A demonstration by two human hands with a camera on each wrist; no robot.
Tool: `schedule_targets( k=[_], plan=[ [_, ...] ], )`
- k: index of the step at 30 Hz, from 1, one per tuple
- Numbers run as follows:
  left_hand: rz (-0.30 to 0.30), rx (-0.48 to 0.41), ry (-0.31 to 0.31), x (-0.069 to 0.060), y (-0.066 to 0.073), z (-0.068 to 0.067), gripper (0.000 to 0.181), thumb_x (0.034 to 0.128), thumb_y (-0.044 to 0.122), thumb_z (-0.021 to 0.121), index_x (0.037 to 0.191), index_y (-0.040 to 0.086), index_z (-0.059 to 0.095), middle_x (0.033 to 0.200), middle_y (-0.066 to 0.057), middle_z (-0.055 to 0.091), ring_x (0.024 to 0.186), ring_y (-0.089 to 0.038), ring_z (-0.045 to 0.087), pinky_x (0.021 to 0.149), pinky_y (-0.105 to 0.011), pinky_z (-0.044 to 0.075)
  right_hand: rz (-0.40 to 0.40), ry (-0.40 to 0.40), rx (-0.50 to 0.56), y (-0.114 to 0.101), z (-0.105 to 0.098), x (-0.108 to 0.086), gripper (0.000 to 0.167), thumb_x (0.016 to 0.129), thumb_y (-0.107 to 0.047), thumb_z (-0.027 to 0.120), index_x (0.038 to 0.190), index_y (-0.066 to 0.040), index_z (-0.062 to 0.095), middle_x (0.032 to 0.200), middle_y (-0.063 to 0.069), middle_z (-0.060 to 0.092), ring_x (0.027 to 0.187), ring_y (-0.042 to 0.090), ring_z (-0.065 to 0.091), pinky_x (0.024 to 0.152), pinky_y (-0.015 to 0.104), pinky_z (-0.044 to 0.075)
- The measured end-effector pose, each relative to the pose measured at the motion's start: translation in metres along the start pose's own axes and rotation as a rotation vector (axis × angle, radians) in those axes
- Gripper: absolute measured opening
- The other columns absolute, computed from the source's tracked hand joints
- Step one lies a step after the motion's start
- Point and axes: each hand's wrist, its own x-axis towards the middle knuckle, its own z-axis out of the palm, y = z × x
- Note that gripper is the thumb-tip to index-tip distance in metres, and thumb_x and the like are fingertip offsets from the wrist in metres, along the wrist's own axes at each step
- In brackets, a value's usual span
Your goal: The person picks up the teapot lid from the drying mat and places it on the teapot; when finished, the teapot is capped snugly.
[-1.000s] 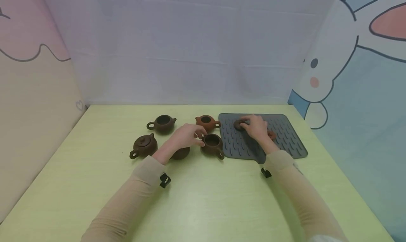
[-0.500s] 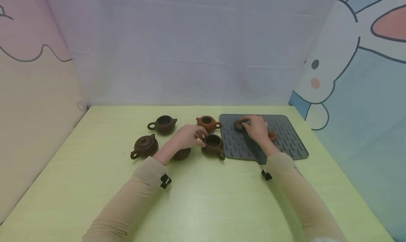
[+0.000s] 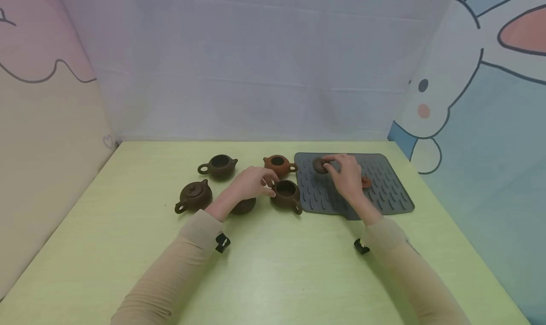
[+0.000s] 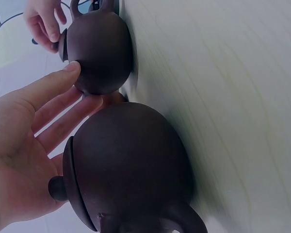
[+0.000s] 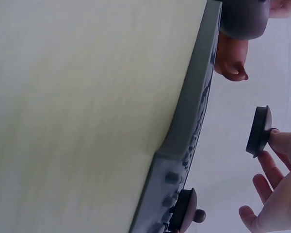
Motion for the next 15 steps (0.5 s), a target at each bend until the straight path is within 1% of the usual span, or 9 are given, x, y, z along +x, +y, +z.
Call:
schedule_targets(
  k=[5, 8, 12, 15],
  plan=[
    [-0.007, -0.001, -0.001, 0.0, 0.0, 0.0, 0.037, 0.0825, 0.024, 0.08, 0.117, 0.015, 0.07, 0.104, -0.003, 0.075, 0.095, -0.018, 0.07, 0.086, -0.036, 0.055, -0.046, 0.038, 0.041, -0.01, -0.001, -0.007, 0.023, 0.095, -0.02, 0.066, 0.115, -0.012, 0.072, 0.118, 0.015, 0.066, 0.119, 0.039, 0.051, 0.104, 0.067, 0.031],
    [-0.007, -0.001, -0.002, 0.0, 0.0, 0.0, 0.037, 0.0827, 0.024, 0.08, 0.117, 0.015, 0.07, 0.105, -0.003, 0.075, 0.096, -0.018, 0.07, 0.087, -0.036, 0.055, -0.093, 0.058, 0.074, -0.015, -0.002, -0.011, 0.023, 0.093, -0.02, 0.068, 0.114, -0.011, 0.072, 0.115, 0.014, 0.067, 0.114, 0.038, 0.052, 0.1, 0.064, 0.034],
    [-0.004, -0.003, -0.005, 0.0, 0.0, 0.0, 0.037, 0.083, 0.024, 0.079, 0.117, 0.015, 0.07, 0.104, -0.003, 0.075, 0.095, -0.019, 0.071, 0.086, -0.036, 0.055, -0.153, 0.073, 0.117, -0.021, -0.001, -0.015, 0.022, 0.092, -0.022, 0.07, 0.111, -0.012, 0.073, 0.11, 0.013, 0.068, 0.109, 0.036, 0.053, 0.097, 0.061, 0.036],
    [-0.001, -0.007, -0.007, 0.0, 0.0, 0.0, 0.037, 0.083, 0.024, 0.079, 0.117, 0.015, 0.07, 0.104, -0.003, 0.075, 0.094, -0.018, 0.071, 0.086, -0.035, 0.055, -0.186, 0.076, 0.128, -0.026, 0.0, -0.018, 0.022, 0.09, -0.023, 0.071, 0.11, -0.013, 0.073, 0.106, 0.011, 0.068, 0.106, 0.033, 0.054, 0.097, 0.059, 0.036]
  ],
)
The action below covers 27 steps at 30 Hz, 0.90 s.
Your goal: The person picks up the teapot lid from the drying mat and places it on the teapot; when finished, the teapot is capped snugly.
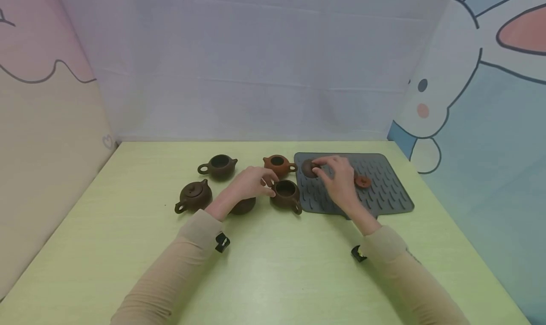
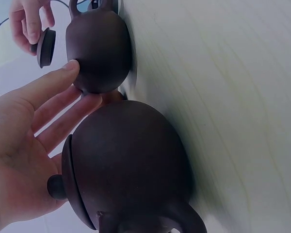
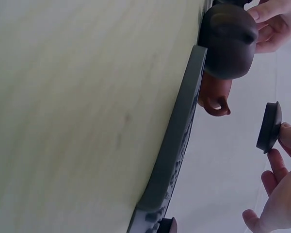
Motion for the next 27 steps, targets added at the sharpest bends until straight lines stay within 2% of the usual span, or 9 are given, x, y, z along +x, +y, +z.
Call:
schedule_targets(
  k=[6, 13, 27],
  plan=[
    [-0.005, -0.001, -0.003, 0.001, -0.001, 0.0, 0.037, 0.0827, 0.024, 0.08, 0.117, 0.015, 0.07, 0.103, -0.003, 0.075, 0.093, -0.018, 0.071, 0.086, -0.035, 0.055, -0.03, -0.012, 0.023, -0.009, 0.005, -0.002, 0.022, 0.088, -0.022, 0.073, 0.108, -0.012, 0.073, 0.104, 0.01, 0.067, 0.101, 0.031, 0.054, 0.098, 0.058, 0.035],
    [-0.012, -0.002, -0.01, 0.0, 0.0, -0.001, 0.036, 0.0831, 0.025, 0.08, 0.117, 0.016, 0.07, 0.103, -0.003, 0.075, 0.094, -0.018, 0.071, 0.086, -0.035, 0.055, -0.015, -0.056, 0.043, -0.02, 0.011, -0.003, 0.021, 0.088, -0.024, 0.074, 0.107, -0.015, 0.073, 0.102, 0.008, 0.068, 0.104, 0.03, 0.053, 0.106, 0.065, 0.028],
    [-0.012, -0.006, -0.01, 0.0, 0.001, -0.001, 0.036, 0.0836, 0.024, 0.079, 0.117, 0.016, 0.071, 0.105, -0.002, 0.074, 0.093, -0.017, 0.07, 0.082, -0.034, 0.055, -0.056, -0.127, 0.005, -0.032, 0.019, -0.006, 0.02, 0.087, -0.027, 0.075, 0.104, -0.017, 0.075, 0.1, 0.004, 0.071, 0.098, 0.026, 0.058, 0.096, 0.058, 0.039]
  ],
)
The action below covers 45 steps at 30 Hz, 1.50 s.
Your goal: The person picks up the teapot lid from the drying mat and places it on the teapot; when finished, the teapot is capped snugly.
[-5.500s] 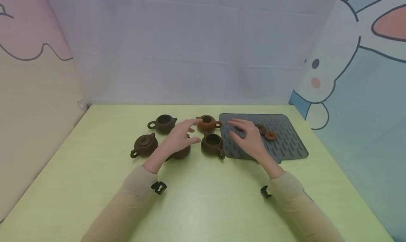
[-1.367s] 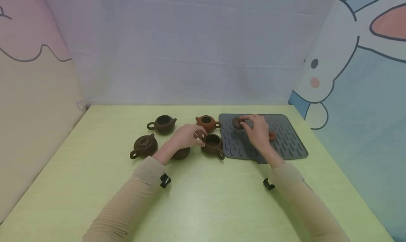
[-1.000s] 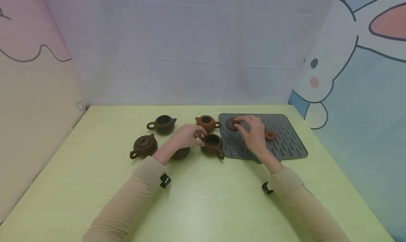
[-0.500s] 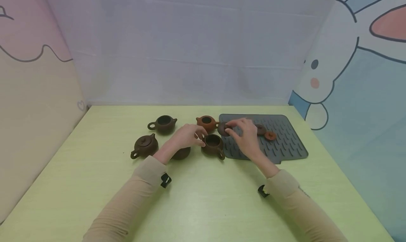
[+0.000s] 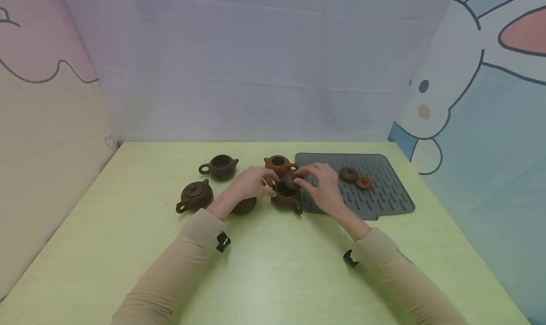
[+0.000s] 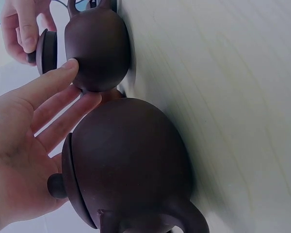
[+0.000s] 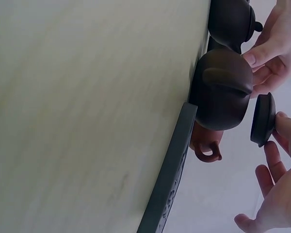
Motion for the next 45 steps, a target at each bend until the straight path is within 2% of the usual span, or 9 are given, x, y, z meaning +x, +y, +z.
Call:
schedule_targets(
  k=[11, 20, 25, 32, 45],
  plan=[
    [0.013, 0.012, 0.007, 0.001, 0.002, -0.001, 0.035, 0.0827, 0.024, 0.08, 0.116, 0.015, 0.072, 0.105, -0.001, 0.075, 0.098, -0.017, 0.069, 0.084, -0.034, 0.054, 0.036, -0.074, 0.007, -0.002, 0.006, 0.0, 0.019, 0.087, -0.029, 0.075, 0.104, -0.019, 0.075, 0.103, 0.003, 0.07, 0.103, 0.026, 0.057, 0.103, 0.062, 0.033],
    [0.01, 0.006, 0.006, 0.002, 0.001, 0.0, 0.037, 0.0825, 0.023, 0.08, 0.117, 0.014, 0.071, 0.108, -0.001, 0.075, 0.101, -0.018, 0.069, 0.085, -0.034, 0.054, 0.051, -0.13, -0.059, -0.006, 0.009, 0.0, 0.018, 0.087, -0.032, 0.074, 0.102, -0.022, 0.075, 0.103, 0.001, 0.07, 0.103, 0.025, 0.058, 0.1, 0.06, 0.037],
    [-0.004, 0.008, 0.003, 0.003, 0.001, 0.001, 0.037, 0.0822, 0.023, 0.08, 0.118, 0.014, 0.071, 0.109, -0.001, 0.075, 0.102, -0.02, 0.069, 0.086, -0.035, 0.054, 0.059, -0.153, -0.062, -0.009, 0.01, -0.001, 0.018, 0.088, -0.031, 0.073, 0.104, -0.022, 0.075, 0.105, 0.001, 0.07, 0.106, 0.025, 0.058, 0.1, 0.06, 0.036],
    [-0.009, 0.008, -0.001, 0.003, 0.001, 0.0, 0.038, 0.0826, 0.023, 0.08, 0.119, 0.014, 0.071, 0.111, -0.002, 0.074, 0.104, -0.021, 0.069, 0.087, -0.036, 0.054, 0.055, -0.179, -0.07, -0.012, 0.011, 0.0, 0.018, 0.089, -0.03, 0.072, 0.104, -0.022, 0.074, 0.099, 0.001, 0.069, 0.104, 0.026, 0.056, 0.1, 0.06, 0.036],
    [0.001, 0.014, 0.002, 0.003, -0.003, 0.001, 0.036, 0.0832, 0.023, 0.079, 0.118, 0.015, 0.071, 0.106, -0.001, 0.075, 0.096, -0.018, 0.07, 0.084, -0.035, 0.054, 0.094, -0.215, -0.097, -0.014, 0.013, 0.0, 0.014, 0.09, -0.031, 0.071, 0.102, -0.024, 0.073, 0.098, -0.001, 0.07, 0.101, 0.025, 0.057, 0.101, 0.061, 0.034]
  ],
)
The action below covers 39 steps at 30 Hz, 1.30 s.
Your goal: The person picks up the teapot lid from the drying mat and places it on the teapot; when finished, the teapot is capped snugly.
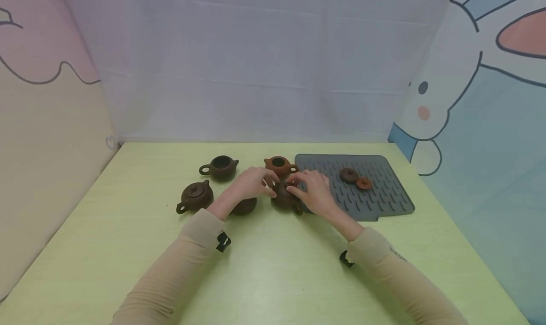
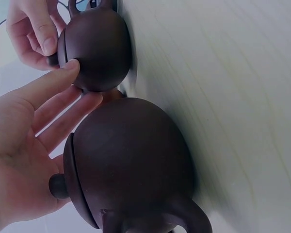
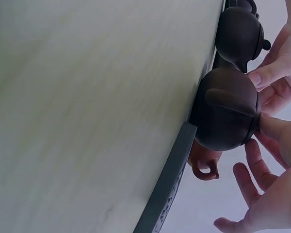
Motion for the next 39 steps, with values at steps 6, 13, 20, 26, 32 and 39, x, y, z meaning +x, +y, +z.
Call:
schedule_targets(
  k=[6, 13, 20, 26, 32, 39],
  plan=[
    [0.033, -0.013, -0.017, -0.003, -0.002, -0.007, 0.037, 0.0864, 0.022, 0.076, 0.122, 0.014, 0.068, 0.109, -0.003, 0.074, 0.104, -0.022, 0.069, 0.091, -0.039, 0.054, 0.017, -0.001, -0.014, -0.002, 0.0, 0.0, 0.011, 0.09, -0.031, 0.072, 0.1, -0.025, 0.072, 0.097, -0.003, 0.07, 0.102, 0.025, 0.057, 0.108, 0.065, 0.027],
    [0.029, -0.045, 0.016, -0.011, -0.007, -0.03, 0.038, 0.09, 0.023, 0.072, 0.126, 0.011, 0.066, 0.113, -0.006, 0.073, 0.114, -0.025, 0.066, 0.099, -0.045, 0.051, 0.016, 0.001, -0.017, -0.002, -0.001, -0.002, 0.01, 0.091, -0.03, 0.071, 0.099, -0.025, 0.071, 0.098, -0.003, 0.069, 0.104, 0.025, 0.058, 0.109, 0.066, 0.025],
    [0.021, 0.009, 0.107, -0.021, -0.027, -0.059, 0.038, 0.0904, 0.021, 0.072, 0.127, 0.012, 0.065, 0.121, -0.01, 0.071, 0.114, -0.031, 0.066, 0.097, -0.047, 0.051, 0.001, 0.015, 0.004, -0.003, -0.001, -0.003, 0.011, 0.09, -0.03, 0.072, 0.099, -0.024, 0.071, 0.096, -0.003, 0.069, 0.103, 0.025, 0.058, 0.108, 0.066, 0.025],
    [-0.005, -0.016, 0.159, -0.03, -0.058, -0.085, 0.043, 0.0911, 0.017, 0.071, 0.132, 0.01, 0.061, 0.135, -0.012, 0.063, 0.123, -0.037, 0.059, 0.103, -0.052, 0.047, 0.002, 0.006, 0.013, 0.0, -0.002, -0.002, 0.012, 0.09, -0.03, 0.072, 0.101, -0.024, 0.071, 0.096, -0.003, 0.069, 0.103, 0.027, 0.059, 0.109, 0.065, 0.024],
    [-0.027, -0.004, 0.168, -0.04, -0.099, -0.099, 0.051, 0.0929, 0.019, 0.069, 0.141, 0.011, 0.054, 0.147, -0.014, 0.052, 0.131, -0.041, 0.051, 0.106, -0.058, 0.042, -0.009, 0.011, 0.013, 0.001, -0.001, -0.003, 0.013, 0.09, -0.03, 0.072, 0.102, -0.024, 0.071, 0.098, -0.003, 0.069, 0.106, 0.026, 0.059, 0.111, 0.069, 0.022],
    [-0.043, -0.015, 0.16, -0.051, -0.133, -0.1, 0.052, 0.0918, 0.014, 0.07, 0.14, 0.006, 0.054, 0.147, -0.02, 0.05, 0.127, -0.047, 0.053, 0.106, -0.06, 0.042, -0.013, 0.006, 0.017, -0.001, 0.0, -0.003, 0.014, 0.09, -0.028, 0.072, 0.104, -0.023, 0.071, 0.1, -0.002, 0.07, 0.108, 0.025, 0.059, 0.111, 0.072, 0.019]
  ],
)
